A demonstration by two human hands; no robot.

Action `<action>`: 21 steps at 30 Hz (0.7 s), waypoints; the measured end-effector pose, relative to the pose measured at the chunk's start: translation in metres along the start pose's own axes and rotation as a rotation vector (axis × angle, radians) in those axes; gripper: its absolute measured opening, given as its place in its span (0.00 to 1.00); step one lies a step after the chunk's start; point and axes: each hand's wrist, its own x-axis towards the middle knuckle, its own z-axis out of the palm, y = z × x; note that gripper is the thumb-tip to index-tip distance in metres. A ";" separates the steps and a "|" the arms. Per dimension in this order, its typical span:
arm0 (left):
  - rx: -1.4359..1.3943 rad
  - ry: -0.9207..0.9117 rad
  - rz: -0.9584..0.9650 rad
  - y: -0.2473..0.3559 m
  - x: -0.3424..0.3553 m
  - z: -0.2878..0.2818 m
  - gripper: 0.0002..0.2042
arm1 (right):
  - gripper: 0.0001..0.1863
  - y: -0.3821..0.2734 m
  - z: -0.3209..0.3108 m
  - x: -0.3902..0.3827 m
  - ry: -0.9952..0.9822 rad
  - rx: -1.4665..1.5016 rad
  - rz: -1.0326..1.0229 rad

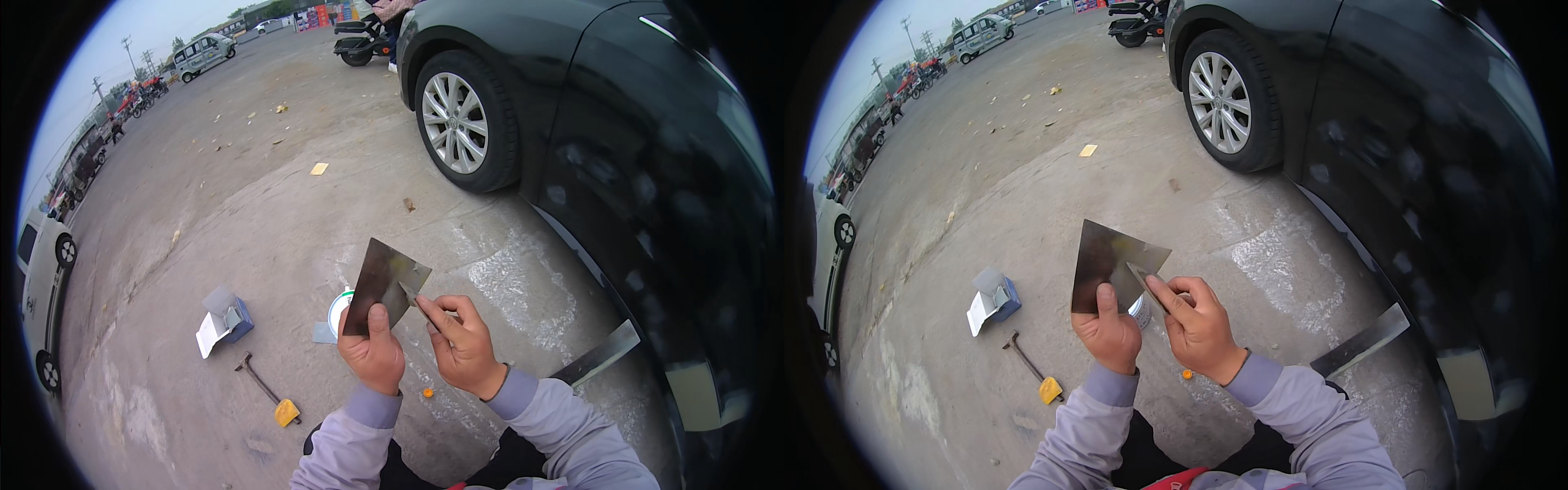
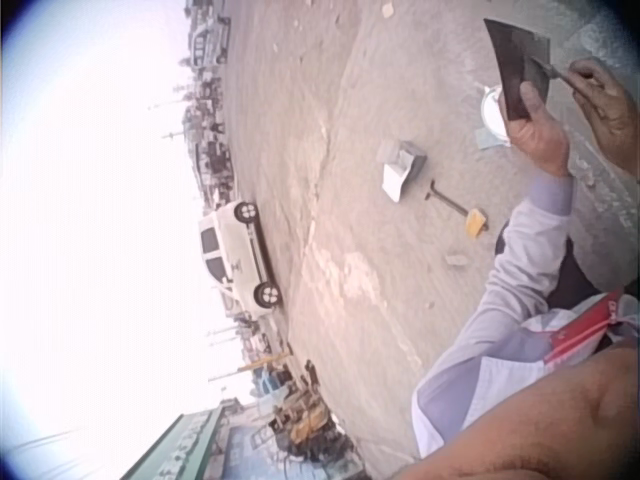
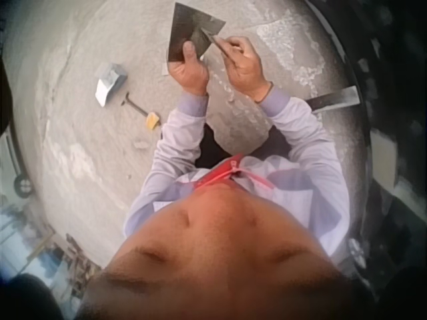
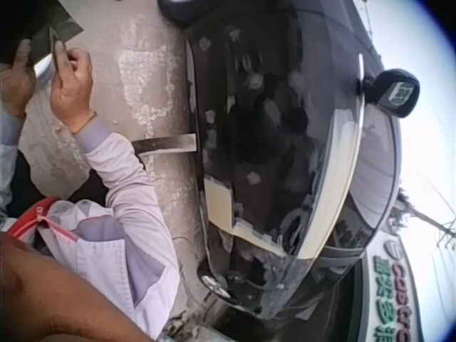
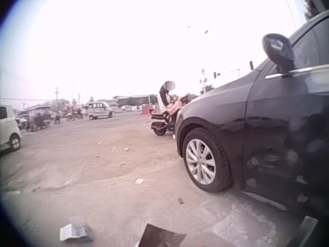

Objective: The person mixes a gray paste with a hardener on a metal mixing board, then uses a spreader to apply the filler to several spots on the side of a black car. The person works along the lower door panel and side mirror area, smoothing the material into place.

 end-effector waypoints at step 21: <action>-0.112 0.028 -0.109 0.000 0.017 -0.009 0.19 | 0.30 -0.002 -0.023 0.018 0.007 -0.069 0.021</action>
